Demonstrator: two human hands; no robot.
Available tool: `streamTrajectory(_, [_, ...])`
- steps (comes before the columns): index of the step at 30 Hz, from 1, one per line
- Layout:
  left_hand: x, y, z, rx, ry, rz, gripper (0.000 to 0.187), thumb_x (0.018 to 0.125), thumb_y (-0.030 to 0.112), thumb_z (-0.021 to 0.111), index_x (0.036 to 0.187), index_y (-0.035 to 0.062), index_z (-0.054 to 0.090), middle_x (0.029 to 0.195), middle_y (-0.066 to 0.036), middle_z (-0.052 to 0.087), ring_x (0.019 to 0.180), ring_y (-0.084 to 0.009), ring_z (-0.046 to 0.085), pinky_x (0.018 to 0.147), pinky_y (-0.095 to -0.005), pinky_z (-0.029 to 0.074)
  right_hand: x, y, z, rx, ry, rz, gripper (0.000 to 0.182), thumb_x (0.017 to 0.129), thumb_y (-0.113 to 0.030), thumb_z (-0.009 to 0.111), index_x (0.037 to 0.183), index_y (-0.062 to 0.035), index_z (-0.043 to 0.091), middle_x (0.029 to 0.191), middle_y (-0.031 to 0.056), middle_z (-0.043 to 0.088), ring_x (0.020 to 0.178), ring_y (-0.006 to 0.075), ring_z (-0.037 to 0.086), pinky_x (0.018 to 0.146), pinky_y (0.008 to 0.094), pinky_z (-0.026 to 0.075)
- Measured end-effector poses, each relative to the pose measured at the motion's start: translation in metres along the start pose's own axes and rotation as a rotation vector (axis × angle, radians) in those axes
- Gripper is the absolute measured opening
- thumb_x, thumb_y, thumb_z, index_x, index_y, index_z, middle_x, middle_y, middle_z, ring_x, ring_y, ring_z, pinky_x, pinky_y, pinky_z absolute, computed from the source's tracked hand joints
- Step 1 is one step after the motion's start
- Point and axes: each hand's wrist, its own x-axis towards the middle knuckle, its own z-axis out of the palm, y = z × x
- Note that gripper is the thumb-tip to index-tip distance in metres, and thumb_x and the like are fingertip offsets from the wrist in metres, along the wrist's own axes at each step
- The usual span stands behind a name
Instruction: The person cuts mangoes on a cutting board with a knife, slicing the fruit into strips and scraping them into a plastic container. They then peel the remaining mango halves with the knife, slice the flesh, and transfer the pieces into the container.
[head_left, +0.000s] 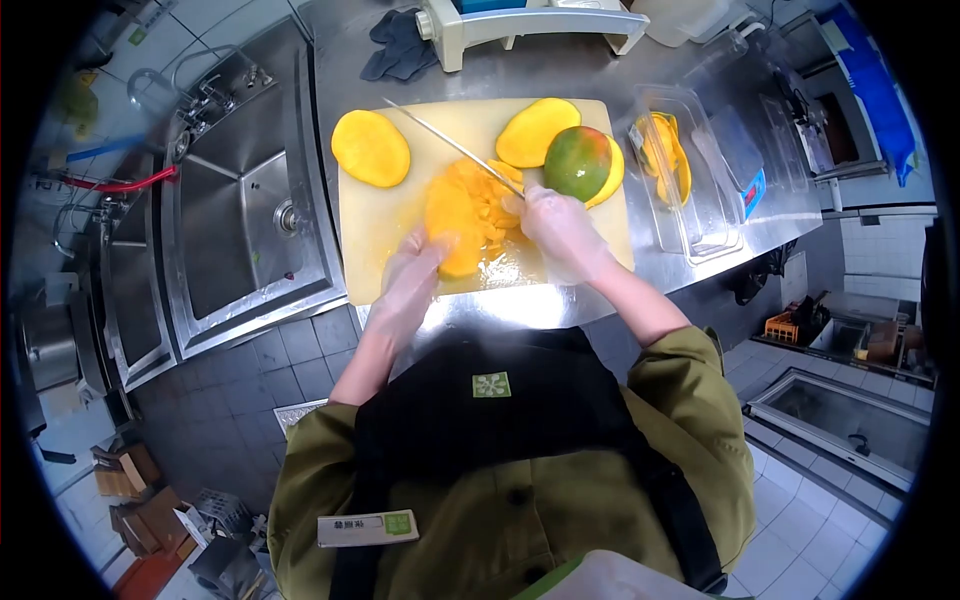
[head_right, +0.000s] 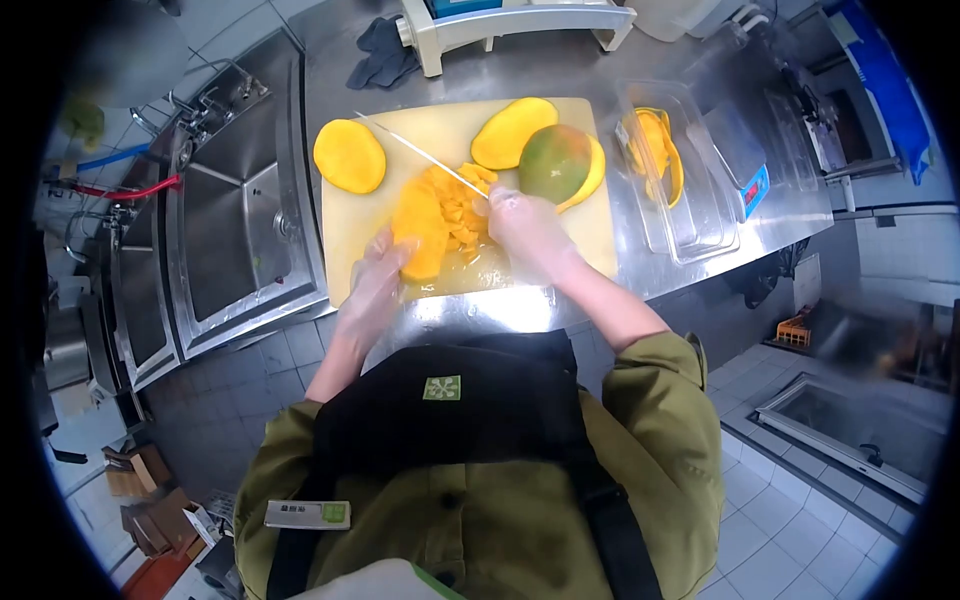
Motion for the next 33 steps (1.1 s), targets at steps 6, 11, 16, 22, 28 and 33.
streamTrajectory(6, [0.028, -0.010, 0.001, 0.147, 0.144, -0.001, 0.050, 0.095, 0.010, 0.051, 0.143, 0.0033, 0.037, 0.130, -0.012, 0.055, 0.112, -0.0196, 0.057, 0.094, -0.0303, 0.046, -0.037, -0.032, -0.040, 0.026, -0.081, -0.164, 0.007, 0.083, -0.007, 0.056, 0.087, -0.0018, 0.054, 0.062, 0.0152, 0.058, 0.061, 0.0315, 0.064, 0.055, 0.0407, 0.050])
streamTrajectory(11, [0.029, -0.031, 0.024, 0.118, 0.234, 0.065, 0.046, 0.093, 0.012, 0.053, 0.138, 0.0047, 0.043, 0.115, -0.008, 0.058, 0.094, -0.0137, 0.056, 0.078, -0.0270, 0.045, -0.039, -0.032, -0.033, -0.021, -0.106, -0.139, 0.006, 0.082, -0.005, 0.055, 0.085, -0.0016, 0.051, 0.061, 0.0142, 0.059, 0.059, 0.0307, 0.064, 0.052, 0.0393, 0.050])
streamTrajectory(16, [0.022, -0.036, 0.028, 0.005, 0.191, 0.069, 0.052, 0.094, 0.017, 0.056, 0.141, 0.0045, 0.041, 0.113, -0.005, 0.061, 0.085, -0.0097, 0.056, 0.065, -0.0240, 0.043, -0.013, -0.011, -0.012, -0.089, -0.002, -0.128, 0.005, 0.083, -0.004, 0.053, 0.086, -0.0006, 0.051, 0.063, 0.0180, 0.060, 0.061, 0.0339, 0.065, 0.053, 0.0415, 0.051])
streamTrajectory(22, [0.031, -0.011, 0.015, -0.114, 0.169, 0.111, 0.050, 0.097, 0.009, 0.046, 0.145, 0.0001, 0.032, 0.130, -0.012, 0.054, 0.113, -0.0198, 0.058, 0.095, -0.0317, 0.048, -0.026, -0.015, -0.027, 0.050, -0.052, 0.075, 0.011, 0.082, -0.007, 0.059, 0.082, 0.0019, 0.052, 0.067, 0.0220, 0.060, 0.066, 0.0387, 0.064, 0.060, 0.0454, 0.052])
streamTrajectory(28, [0.026, -0.007, 0.020, 0.094, 0.352, 0.002, 0.045, 0.099, 0.012, 0.045, 0.143, 0.0058, 0.036, 0.125, -0.009, 0.055, 0.106, -0.0158, 0.059, 0.079, -0.0257, 0.049, -0.039, -0.028, -0.060, 0.112, -0.088, -0.246, 0.019, 0.070, 0.001, 0.061, 0.086, 0.0038, 0.052, 0.067, 0.0193, 0.060, 0.064, 0.0367, 0.063, 0.055, 0.0428, 0.050])
streamTrajectory(33, [0.029, -0.028, 0.023, 0.068, 0.309, 0.138, 0.052, 0.092, 0.015, 0.049, 0.143, 0.0103, 0.041, 0.099, -0.002, 0.056, 0.068, -0.0093, 0.046, 0.058, -0.0262, 0.041, -0.027, -0.033, -0.040, -0.037, -0.136, -0.129, 0.010, 0.076, -0.003, 0.058, 0.084, -0.0011, 0.052, 0.067, 0.0148, 0.060, 0.064, 0.0320, 0.065, 0.055, 0.0403, 0.051])
